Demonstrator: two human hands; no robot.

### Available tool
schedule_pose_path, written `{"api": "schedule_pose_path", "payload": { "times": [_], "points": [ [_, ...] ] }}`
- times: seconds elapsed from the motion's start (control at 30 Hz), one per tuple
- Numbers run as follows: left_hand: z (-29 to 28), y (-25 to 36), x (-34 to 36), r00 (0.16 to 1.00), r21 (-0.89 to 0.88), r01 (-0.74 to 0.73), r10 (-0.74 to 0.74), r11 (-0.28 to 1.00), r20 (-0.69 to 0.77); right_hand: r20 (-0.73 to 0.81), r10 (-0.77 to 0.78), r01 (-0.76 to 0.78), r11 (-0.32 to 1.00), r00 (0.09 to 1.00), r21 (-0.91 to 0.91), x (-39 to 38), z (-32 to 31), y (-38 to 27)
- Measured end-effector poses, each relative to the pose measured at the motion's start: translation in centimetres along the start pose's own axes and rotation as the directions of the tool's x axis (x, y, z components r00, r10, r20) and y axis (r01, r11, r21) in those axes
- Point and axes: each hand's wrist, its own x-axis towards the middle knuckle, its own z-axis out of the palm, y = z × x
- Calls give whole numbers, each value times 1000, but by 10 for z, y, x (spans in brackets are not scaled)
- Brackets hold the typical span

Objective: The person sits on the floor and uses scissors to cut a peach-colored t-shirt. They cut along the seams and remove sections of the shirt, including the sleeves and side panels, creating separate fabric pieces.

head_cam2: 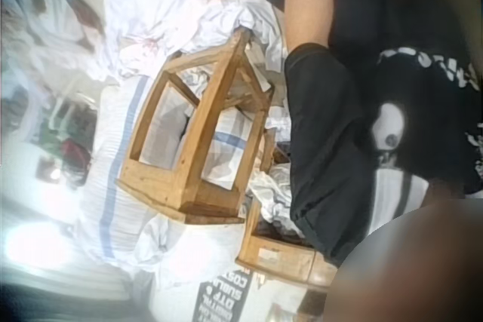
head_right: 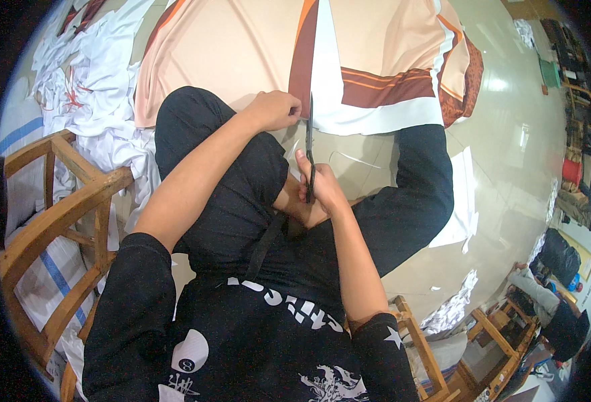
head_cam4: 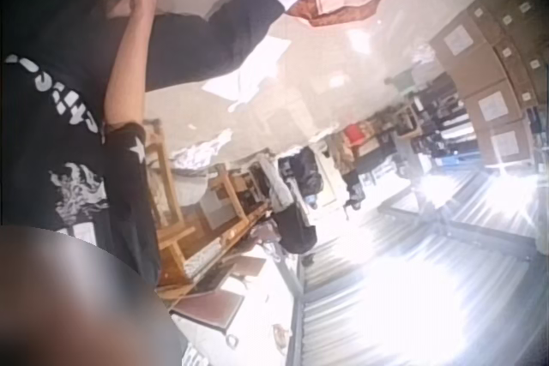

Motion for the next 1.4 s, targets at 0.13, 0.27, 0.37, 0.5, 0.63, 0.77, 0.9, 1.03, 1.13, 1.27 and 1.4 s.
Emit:
{"api": "schedule_pose_path", "payload": {
  "times": [0.13,0.27,0.37,0.5,0.63,0.77,0.9,1.03,1.13,1.27,1.4],
  "points": [
    [4,1,-5,1000,1,-4,4,1000,-1,-4,32,-32,999,999,-26,0,1,9],
    [6,1,-6,1000,5,10,-10,1000,-4,-7,27,-27,999,1000,-21,2,2,13],
    [3,-1,0,999,30,25,-24,999,-30,-18,6,-6,1000,1000,6,9,0,10],
    [3,-2,1,999,40,32,-31,999,-36,-22,-1,1,1000,1000,14,11,2,11],
    [4,-2,1,998,63,52,-50,997,-36,-4,-21,21,1000,1000,-12,8,3,10],
    [0,-3,1,997,45,77,-77,996,7,19,-23,23,1000,1000,8,11,0,-1],
    [-5,-4,-1,996,1,89,-89,996,30,3,-41,41,999,999,-13,26,-1,-15],
    [-8,-6,-2,994,2,88,-88,996,57,8,-49,49,999,999,20,39,2,-20],
    [-6,-5,-1,994,3,96,-96,995,61,5,-51,51,998,999,24,42,3,-19],
    [-5,-5,0,993,1,103,-103,995,64,-31,-72,72,997,997,-3,44,6,-16],
    [-5,-5,1,991,35,115,-117,993,70,-73,-81,79,996,994,-39,45,9,-14]
  ]
}}
